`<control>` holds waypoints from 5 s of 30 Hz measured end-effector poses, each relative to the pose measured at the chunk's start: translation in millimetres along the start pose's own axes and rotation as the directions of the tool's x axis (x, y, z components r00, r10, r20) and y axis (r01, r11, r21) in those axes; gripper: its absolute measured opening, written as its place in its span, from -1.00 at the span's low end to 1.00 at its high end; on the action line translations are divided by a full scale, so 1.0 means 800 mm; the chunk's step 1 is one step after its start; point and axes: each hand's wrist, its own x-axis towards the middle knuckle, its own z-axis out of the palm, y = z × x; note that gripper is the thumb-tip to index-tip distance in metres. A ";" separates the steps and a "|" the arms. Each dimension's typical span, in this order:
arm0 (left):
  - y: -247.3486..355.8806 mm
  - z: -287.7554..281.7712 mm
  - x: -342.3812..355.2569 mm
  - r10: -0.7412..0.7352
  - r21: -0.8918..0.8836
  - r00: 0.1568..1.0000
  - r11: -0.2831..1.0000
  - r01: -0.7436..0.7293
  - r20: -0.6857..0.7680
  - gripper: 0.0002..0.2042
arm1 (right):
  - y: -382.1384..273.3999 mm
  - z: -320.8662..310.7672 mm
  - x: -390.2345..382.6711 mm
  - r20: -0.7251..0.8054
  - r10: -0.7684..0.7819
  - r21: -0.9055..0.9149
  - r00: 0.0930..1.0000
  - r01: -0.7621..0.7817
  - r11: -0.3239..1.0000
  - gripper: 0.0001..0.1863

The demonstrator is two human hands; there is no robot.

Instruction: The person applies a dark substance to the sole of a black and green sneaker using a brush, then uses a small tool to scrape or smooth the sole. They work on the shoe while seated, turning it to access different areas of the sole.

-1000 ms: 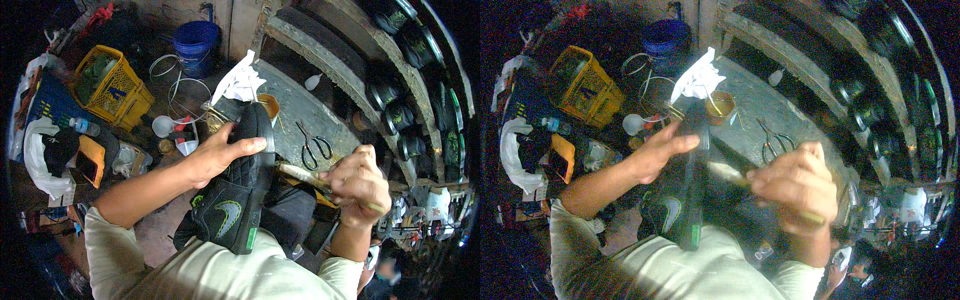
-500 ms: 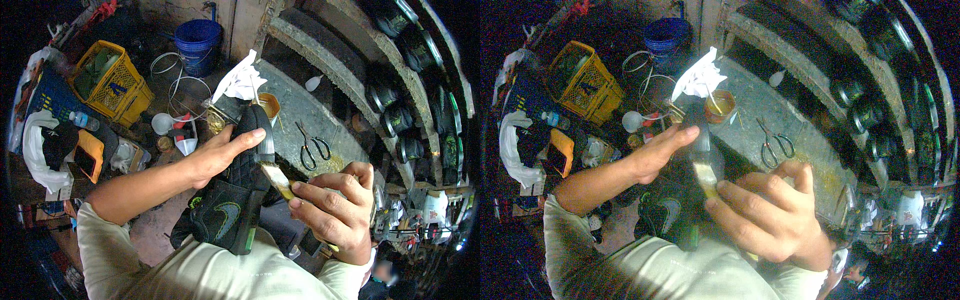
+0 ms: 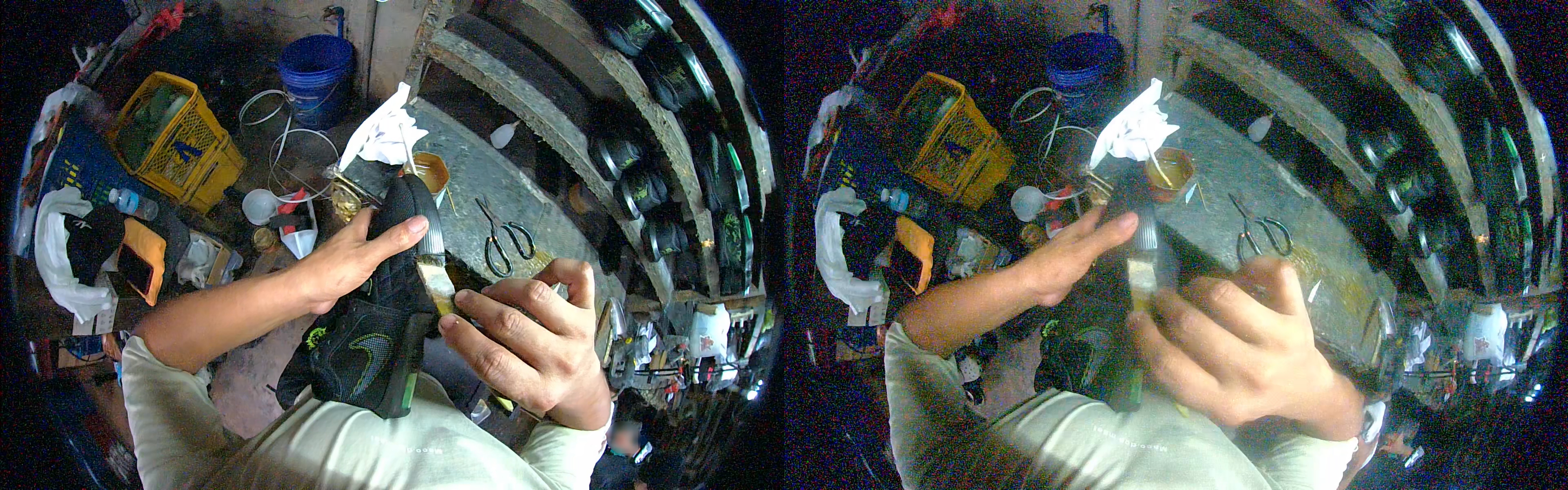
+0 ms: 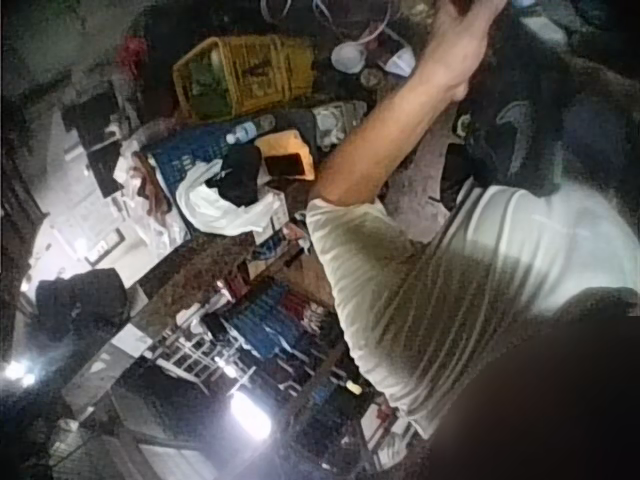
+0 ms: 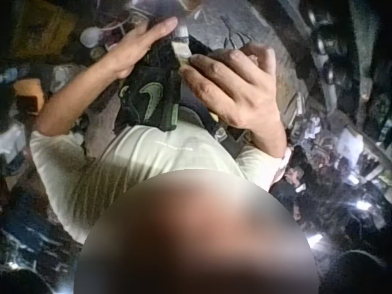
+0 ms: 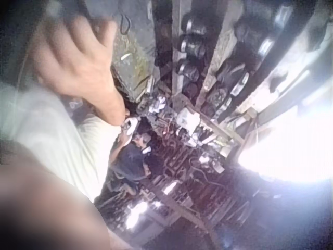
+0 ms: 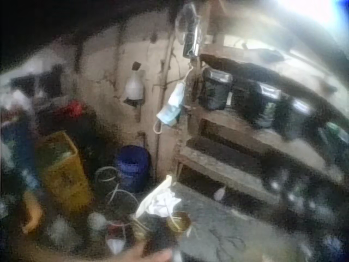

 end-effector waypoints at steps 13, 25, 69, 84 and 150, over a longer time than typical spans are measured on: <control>0.012 0.002 -0.009 -0.022 -0.019 1.000 1.000 0.022 0.001 -0.09 | 0.011 -0.007 -0.012 -0.045 0.117 0.010 0.992 -0.117 0.993 -0.79; 0.019 0.012 -0.010 -0.023 0.072 0.999 0.997 0.026 -0.044 -0.01 | 0.014 -0.001 -0.009 -0.059 0.079 0.081 0.995 -0.074 0.994 -0.76; -0.008 0.007 0.004 -0.029 -0.013 0.999 0.999 0.029 0.026 0.01 | 0.066 0.005 -0.024 0.138 0.360 0.675 0.923 -0.354 0.647 -0.81; 0.000 0.005 0.000 -0.153 0.036 0.987 0.987 0.155 -0.044 0.03 | 0.091 0.041 0.016 0.266 0.170 0.695 0.949 -0.312 0.648 -0.76; 0.007 0.011 -0.003 -0.114 -0.054 0.993 0.992 0.115 0.029 -0.27 | 0.088 0.039 -0.042 -0.039 0.426 0.586 0.904 -0.325 0.742 -0.87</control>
